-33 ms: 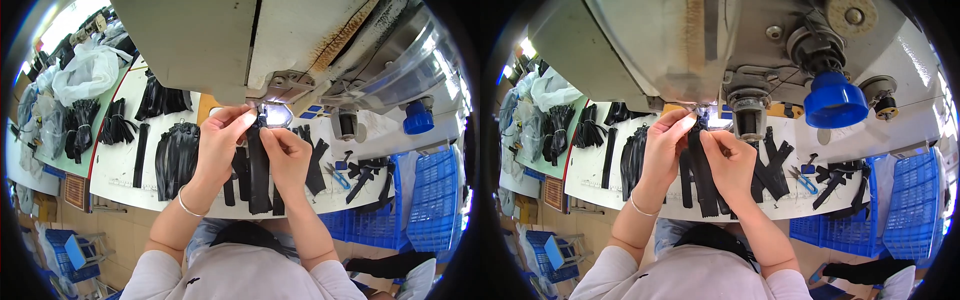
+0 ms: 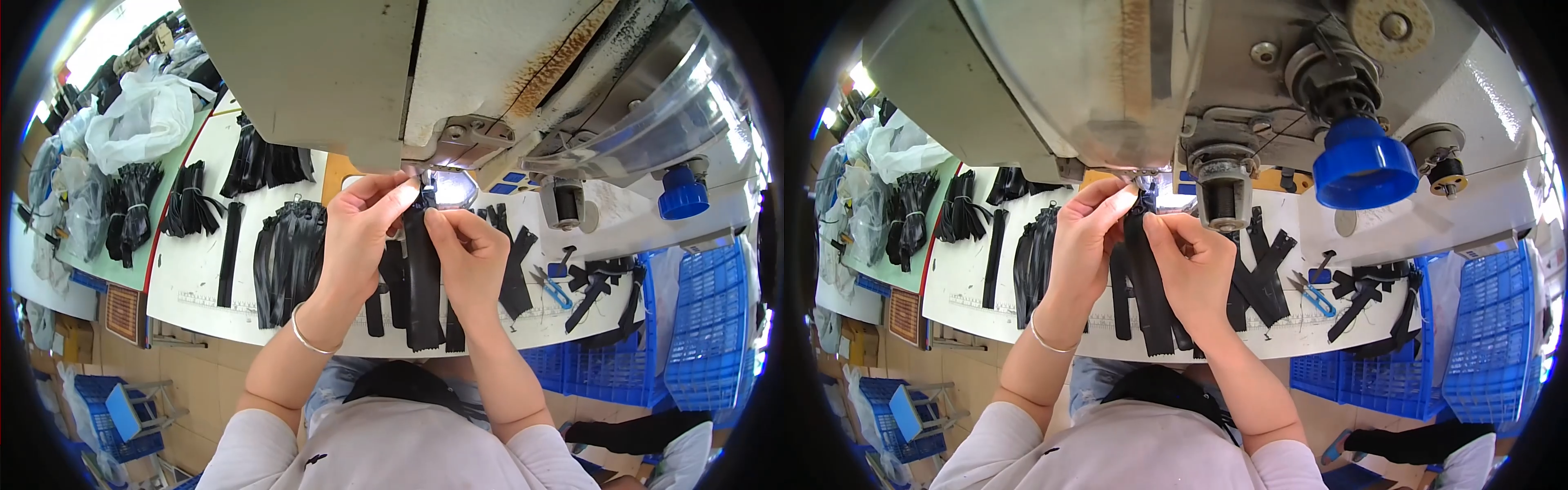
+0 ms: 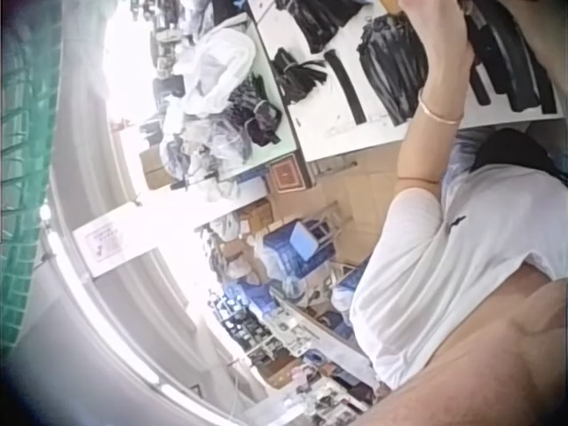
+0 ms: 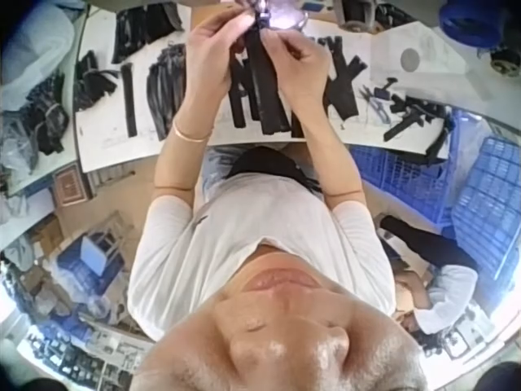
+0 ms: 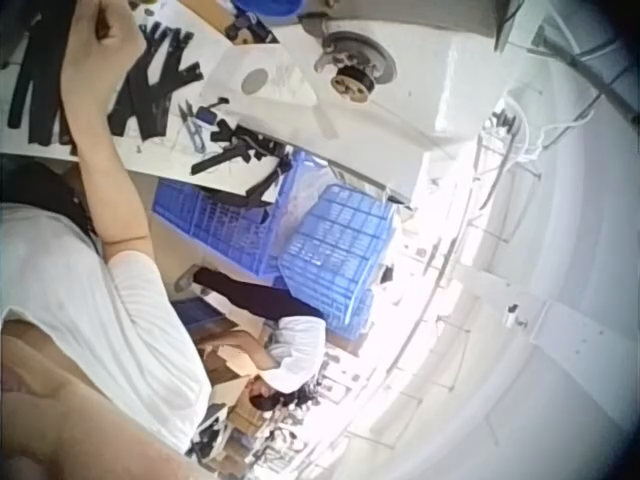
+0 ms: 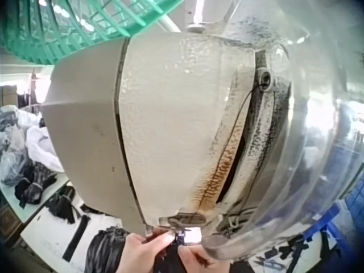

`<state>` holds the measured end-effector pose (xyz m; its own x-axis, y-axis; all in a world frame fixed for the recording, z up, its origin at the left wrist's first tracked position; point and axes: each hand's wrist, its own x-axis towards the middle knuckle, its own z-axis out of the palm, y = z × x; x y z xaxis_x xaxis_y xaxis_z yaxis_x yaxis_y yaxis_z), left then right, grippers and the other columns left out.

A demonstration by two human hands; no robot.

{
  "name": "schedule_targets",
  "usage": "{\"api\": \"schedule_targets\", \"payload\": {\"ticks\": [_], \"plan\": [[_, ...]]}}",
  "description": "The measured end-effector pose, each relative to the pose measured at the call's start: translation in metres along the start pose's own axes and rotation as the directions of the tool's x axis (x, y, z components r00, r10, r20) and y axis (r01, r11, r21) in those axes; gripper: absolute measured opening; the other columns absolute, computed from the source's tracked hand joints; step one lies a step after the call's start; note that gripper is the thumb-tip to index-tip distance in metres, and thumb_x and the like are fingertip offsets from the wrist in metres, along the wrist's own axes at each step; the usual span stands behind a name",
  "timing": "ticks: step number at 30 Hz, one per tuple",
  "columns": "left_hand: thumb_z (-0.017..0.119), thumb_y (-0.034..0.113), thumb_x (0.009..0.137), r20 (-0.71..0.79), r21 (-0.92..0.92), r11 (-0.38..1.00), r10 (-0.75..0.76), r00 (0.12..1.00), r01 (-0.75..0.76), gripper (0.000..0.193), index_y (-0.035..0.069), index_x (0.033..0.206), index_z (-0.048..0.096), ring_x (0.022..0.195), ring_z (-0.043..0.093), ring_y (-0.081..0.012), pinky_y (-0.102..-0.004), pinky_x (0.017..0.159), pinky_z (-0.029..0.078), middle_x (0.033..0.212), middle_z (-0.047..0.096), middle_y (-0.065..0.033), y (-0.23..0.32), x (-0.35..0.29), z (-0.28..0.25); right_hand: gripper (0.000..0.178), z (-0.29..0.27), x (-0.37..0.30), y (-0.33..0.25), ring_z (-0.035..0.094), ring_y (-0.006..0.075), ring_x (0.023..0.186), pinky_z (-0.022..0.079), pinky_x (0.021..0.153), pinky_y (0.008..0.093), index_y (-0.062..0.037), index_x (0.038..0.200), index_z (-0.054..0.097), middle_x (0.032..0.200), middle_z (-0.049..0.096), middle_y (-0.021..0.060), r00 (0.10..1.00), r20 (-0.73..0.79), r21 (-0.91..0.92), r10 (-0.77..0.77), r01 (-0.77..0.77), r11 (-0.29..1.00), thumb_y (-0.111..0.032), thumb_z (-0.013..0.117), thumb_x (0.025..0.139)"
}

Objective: Sew and assemble black leather or synthetic shoe components using an industrial sewing machine.

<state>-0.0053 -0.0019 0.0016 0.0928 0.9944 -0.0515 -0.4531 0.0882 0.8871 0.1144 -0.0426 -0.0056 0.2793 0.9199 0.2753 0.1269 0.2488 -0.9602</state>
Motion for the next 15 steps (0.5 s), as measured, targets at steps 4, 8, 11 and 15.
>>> {"api": "schedule_targets", "payload": {"ticks": [4, 8, 11, 15], "plan": [[0.069, 0.014, 0.083, -0.007, -0.003, 1.0, 0.005, 1.0, -0.005, 0.02, 0.002, 0.099, 0.068, 0.064, 0.044, -0.003, -0.019, 0.059, 0.035, 0.076, 0.059, 0.0044, -0.003, -0.001, 0.0, 0.012, 0.0, -0.001, 0.002, 0.041, 0.0001, 0.056, 0.033, 0.05, 0.0186, 0.0011, 0.082, 0.067, 0.061, 0.053, -0.0047, 1.0, -0.018, 0.002, 0.005, -0.005, 1.0, -0.01, 0.066, 0.086], [0.067, 0.014, 0.085, -0.038, -0.039, 0.999, 0.015, 0.999, -0.016, 0.019, 0.002, 0.1, 0.067, 0.063, 0.043, -0.0026, -0.019, 0.059, 0.035, 0.075, 0.057, 0.0053, -0.009, -0.004, 0.003, 0.012, 0.0, -0.004, 0.0, 0.043, 0.0003, 0.057, 0.035, 0.05, 0.019, 0.0016, 0.082, 0.066, 0.061, 0.054, -0.004, 1.0, -0.018, -0.013, -0.015, 0.015, 1.0, -0.01, 0.066, 0.086], [0.066, 0.014, 0.087, -0.044, -0.059, 0.998, 0.019, 0.999, -0.021, 0.02, 0.002, 0.102, 0.066, 0.063, 0.043, -0.0025, -0.0185, 0.058, 0.034, 0.076, 0.056, 0.0056, -0.013, -0.002, 0.004, 0.012, 0.001, -0.002, -0.001, 0.044, 0.0005, 0.057, 0.036, 0.051, 0.0192, 0.0021, 0.082, 0.066, 0.062, 0.055, -0.0035, 1.0, -0.023, 0.008, -0.009, 0.009, 1.0, -0.009, 0.065, 0.086], [0.063, 0.016, 0.089, -0.056, -0.054, 0.996, 0.064, 0.996, -0.067, 0.022, 0.001, 0.104, 0.064, 0.065, 0.043, -0.0024, -0.0186, 0.06, 0.036, 0.074, 0.053, 0.006, -0.011, -0.007, 0.011, 0.011, 0.001, -0.008, 0.0, 0.047, 0.0009, 0.058, 0.039, 0.053, 0.0189, 0.002, 0.087, 0.066, 0.065, 0.058, -0.0024, 0.999, -0.024, 0.038, 0.034, -0.033, 0.999, -0.009, 0.065, 0.087]]}}
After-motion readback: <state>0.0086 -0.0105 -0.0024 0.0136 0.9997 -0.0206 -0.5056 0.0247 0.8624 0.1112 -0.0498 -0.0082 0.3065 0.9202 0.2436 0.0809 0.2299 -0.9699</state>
